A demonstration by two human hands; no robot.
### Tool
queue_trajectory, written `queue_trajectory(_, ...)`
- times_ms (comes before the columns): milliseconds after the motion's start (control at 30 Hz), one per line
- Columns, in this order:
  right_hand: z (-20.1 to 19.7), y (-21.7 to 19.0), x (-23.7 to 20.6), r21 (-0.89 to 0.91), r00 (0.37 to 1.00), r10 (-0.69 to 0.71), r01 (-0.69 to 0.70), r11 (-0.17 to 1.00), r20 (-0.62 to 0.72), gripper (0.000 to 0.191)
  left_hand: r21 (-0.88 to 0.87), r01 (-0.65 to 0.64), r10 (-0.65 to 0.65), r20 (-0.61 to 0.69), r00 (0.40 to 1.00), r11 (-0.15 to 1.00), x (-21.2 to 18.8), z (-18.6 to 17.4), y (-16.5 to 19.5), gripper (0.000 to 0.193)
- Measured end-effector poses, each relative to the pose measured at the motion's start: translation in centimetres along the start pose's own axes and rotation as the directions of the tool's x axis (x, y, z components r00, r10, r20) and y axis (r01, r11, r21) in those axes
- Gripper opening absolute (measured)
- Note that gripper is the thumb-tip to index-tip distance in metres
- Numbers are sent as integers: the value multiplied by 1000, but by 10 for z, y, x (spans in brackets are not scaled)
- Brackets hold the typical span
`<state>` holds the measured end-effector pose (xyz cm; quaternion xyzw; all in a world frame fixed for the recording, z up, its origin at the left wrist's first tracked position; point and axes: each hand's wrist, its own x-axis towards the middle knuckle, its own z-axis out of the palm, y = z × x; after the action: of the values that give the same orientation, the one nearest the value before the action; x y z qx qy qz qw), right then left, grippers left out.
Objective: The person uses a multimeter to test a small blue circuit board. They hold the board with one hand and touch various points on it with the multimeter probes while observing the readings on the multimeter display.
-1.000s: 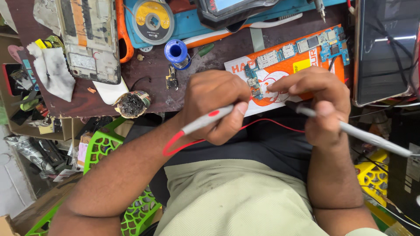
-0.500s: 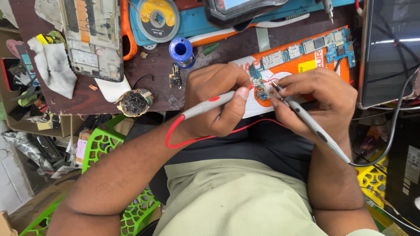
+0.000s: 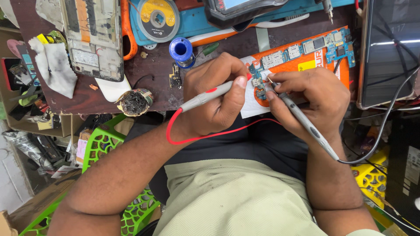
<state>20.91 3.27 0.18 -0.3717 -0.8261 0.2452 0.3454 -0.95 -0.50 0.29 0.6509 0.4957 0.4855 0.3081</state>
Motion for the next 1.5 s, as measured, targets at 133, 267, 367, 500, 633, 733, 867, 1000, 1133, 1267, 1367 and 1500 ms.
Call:
queue_trajectory(133,1,0,1,-17,1000,-23,23,1000,0,22,21,11,-11,4,1000,1000,1,1,1,11)
queue_trajectory(267,0,-2,2,-1,1000,8,-8,1000,-6,20,20,12,-12,0,1000,1000,2,2,1,10)
queue_trajectory(367,0,-5,2,-7,999,35,-35,999,-17,18,37,-9,9,-4,1000,999,2,3,1,10)
queue_trajectory(500,-1,-4,3,-13,1000,-15,15,1000,-2,18,58,-20,20,4,1000,998,1,2,1,10)
queue_trajectory(633,0,-1,1,19,1000,-20,20,1000,-6,19,69,-31,30,13,999,997,1,2,1,10)
queue_trajectory(733,1,0,-1,42,1000,-6,6,999,-5,19,66,-34,33,16,999,997,0,2,2,10)
queue_trajectory(867,0,3,-3,43,1000,-11,10,999,13,18,50,-37,36,26,999,998,1,1,2,10)
queue_trajectory(1000,0,5,-4,52,1000,-2,1,999,22,18,43,-50,48,31,998,998,1,1,2,9)
queue_trajectory(1133,2,5,-5,51,1000,0,0,999,14,18,33,-44,43,31,999,998,1,2,2,9)
queue_trajectory(1267,2,5,-7,31,1000,28,-28,999,-8,18,33,-56,55,37,998,998,1,2,1,8)
queue_trajectory(1367,2,5,-6,25,1000,24,-23,999,-15,18,29,-70,69,45,997,997,1,1,1,8)
queue_trajectory(1500,1,5,-4,33,1000,-19,19,999,-1,19,26,-71,69,58,996,997,1,1,0,8)
